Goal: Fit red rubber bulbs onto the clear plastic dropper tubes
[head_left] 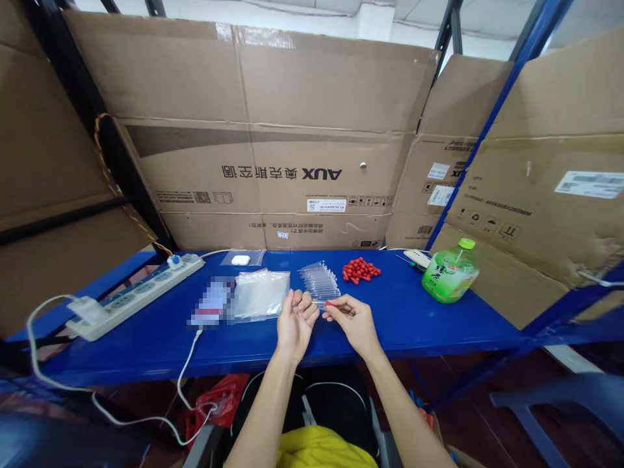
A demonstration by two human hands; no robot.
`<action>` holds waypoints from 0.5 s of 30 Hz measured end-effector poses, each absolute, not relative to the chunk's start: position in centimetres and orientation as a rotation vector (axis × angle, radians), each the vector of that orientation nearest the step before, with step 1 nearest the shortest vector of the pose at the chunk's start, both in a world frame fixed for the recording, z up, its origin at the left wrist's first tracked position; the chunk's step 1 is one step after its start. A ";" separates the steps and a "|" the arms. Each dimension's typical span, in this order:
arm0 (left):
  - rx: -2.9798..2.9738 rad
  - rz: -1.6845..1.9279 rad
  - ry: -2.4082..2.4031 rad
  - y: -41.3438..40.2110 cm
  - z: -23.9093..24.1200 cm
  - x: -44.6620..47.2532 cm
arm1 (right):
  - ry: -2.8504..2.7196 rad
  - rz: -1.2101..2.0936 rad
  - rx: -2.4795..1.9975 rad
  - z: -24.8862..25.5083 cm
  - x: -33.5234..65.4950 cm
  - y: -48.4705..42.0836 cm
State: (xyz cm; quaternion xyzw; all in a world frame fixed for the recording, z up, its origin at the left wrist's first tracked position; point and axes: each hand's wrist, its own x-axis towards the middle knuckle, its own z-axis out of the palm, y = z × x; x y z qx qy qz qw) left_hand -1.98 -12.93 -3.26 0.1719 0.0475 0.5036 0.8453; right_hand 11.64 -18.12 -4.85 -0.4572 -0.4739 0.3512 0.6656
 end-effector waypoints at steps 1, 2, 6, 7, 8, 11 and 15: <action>0.370 1.064 0.104 -12.9 -3.2 -2.0 | -1.077 0.788 -1.031 -4.9 11.7 -18.1; 0.377 1.065 0.108 -13.0 -3.2 -2.0 | -1.085 0.783 -1.030 -4.9 11.7 -18.1; 0.392 1.065 0.119 -13.0 -3.2 -2.1 | -1.104 0.760 -1.034 -5.0 11.7 -18.1; 0.393 1.064 0.120 -13.0 -3.2 -2.1 | -1.107 0.749 -1.037 -5.0 11.7 -18.1; 0.393 1.062 0.119 -13.0 -3.2 -2.1 | -1.111 0.738 -1.041 -5.0 11.7 -18.2; 0.396 1.053 0.118 -13.0 -3.1 -2.1 | -1.124 0.715 -1.048 -5.0 11.7 -18.2; 0.411 1.052 0.127 -13.0 -3.0 -2.1 | -1.129 0.712 -1.052 -5.0 11.6 -18.3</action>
